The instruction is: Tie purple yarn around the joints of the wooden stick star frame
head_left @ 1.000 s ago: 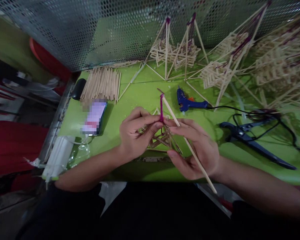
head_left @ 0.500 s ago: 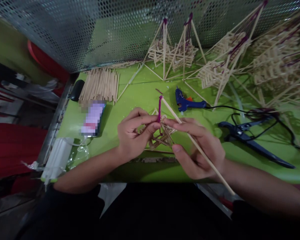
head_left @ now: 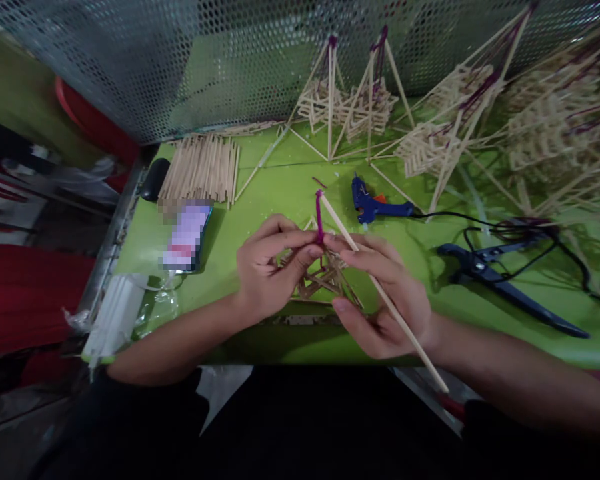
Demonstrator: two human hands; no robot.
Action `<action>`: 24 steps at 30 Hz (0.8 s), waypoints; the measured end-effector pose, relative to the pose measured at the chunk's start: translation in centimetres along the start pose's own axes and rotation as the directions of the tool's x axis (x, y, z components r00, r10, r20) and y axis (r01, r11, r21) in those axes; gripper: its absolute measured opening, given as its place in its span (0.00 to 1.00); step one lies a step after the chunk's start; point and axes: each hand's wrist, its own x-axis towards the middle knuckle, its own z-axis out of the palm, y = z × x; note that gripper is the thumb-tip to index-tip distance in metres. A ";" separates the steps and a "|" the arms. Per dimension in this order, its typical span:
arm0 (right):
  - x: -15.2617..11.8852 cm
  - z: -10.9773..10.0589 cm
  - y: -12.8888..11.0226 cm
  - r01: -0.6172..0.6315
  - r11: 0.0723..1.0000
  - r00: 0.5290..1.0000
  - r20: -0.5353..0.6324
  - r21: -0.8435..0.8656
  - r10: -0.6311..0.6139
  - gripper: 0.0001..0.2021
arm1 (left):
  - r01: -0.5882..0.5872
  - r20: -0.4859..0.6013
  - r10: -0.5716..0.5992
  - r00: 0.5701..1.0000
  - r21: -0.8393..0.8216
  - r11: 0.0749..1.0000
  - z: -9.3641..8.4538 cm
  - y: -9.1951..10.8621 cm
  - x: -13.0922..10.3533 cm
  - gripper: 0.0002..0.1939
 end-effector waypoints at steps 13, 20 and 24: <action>1.2 -1.1 2.9 0.162 0.986 0.983 -0.087 -0.032 -0.164 0.34 | 0.004 -0.014 -0.004 1.000 -0.022 1.000 0.3 0.0 0.1 0.10; 0.3 0.1 3.3 -0.146 0.954 0.947 -0.242 0.261 0.211 0.16 | 0.020 -0.021 -0.020 1.000 0.015 1.000 0.2 0.4 0.2 0.10; 0.0 1.9 3.3 -0.172 0.947 0.955 -0.192 0.272 0.228 0.26 | 0.045 -0.004 -0.045 0.999 0.042 0.998 0.1 0.3 0.1 0.12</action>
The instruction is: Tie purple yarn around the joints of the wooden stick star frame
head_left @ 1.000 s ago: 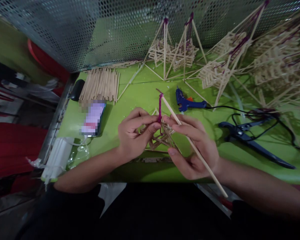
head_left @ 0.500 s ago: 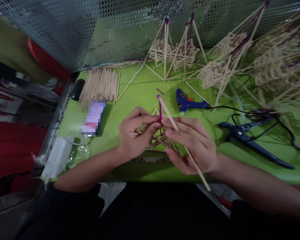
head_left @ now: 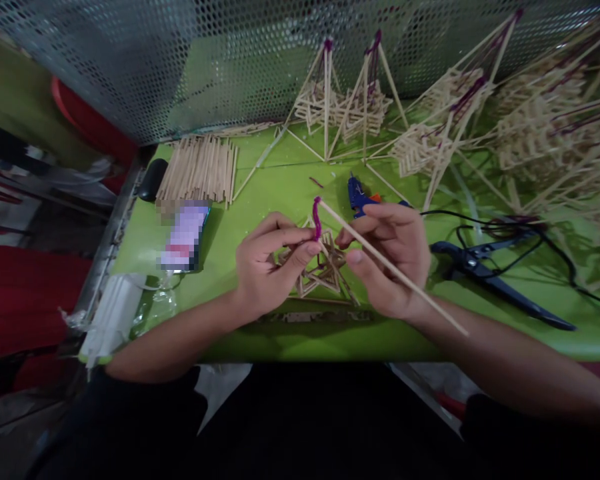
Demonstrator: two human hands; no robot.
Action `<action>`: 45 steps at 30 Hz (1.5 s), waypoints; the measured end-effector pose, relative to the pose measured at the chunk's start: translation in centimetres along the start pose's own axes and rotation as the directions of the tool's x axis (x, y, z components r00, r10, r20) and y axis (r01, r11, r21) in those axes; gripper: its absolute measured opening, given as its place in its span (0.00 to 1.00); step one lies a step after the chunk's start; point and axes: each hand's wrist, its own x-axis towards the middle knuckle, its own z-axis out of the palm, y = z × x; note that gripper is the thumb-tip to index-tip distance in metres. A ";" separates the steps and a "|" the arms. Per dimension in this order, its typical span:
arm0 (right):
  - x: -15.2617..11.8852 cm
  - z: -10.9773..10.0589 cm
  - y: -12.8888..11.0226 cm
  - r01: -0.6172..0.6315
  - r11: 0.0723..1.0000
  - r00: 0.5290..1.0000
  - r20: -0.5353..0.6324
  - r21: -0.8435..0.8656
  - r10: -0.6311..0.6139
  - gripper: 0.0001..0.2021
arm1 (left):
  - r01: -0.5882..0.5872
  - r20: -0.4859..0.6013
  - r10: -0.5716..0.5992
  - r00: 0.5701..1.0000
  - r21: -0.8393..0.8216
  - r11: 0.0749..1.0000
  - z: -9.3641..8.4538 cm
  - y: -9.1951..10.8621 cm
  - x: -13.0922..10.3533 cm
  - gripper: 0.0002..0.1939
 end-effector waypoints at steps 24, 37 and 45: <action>10.4 -4.7 -3.3 0.125 0.953 0.819 0.571 -0.277 0.058 0.08 | -0.032 0.003 0.032 0.999 0.050 0.998 -0.2 -0.8 0.2 0.14; 12.5 -3.6 -2.9 0.018 0.984 0.696 0.709 -0.177 0.114 0.04 | -0.066 0.033 0.064 0.997 0.051 0.997 -0.1 -0.9 0.4 0.13; 12.2 -3.7 -3.3 0.111 0.959 0.690 0.714 -0.262 0.115 0.02 | -0.090 0.044 0.088 0.995 0.034 0.995 -0.2 -0.6 0.5 0.11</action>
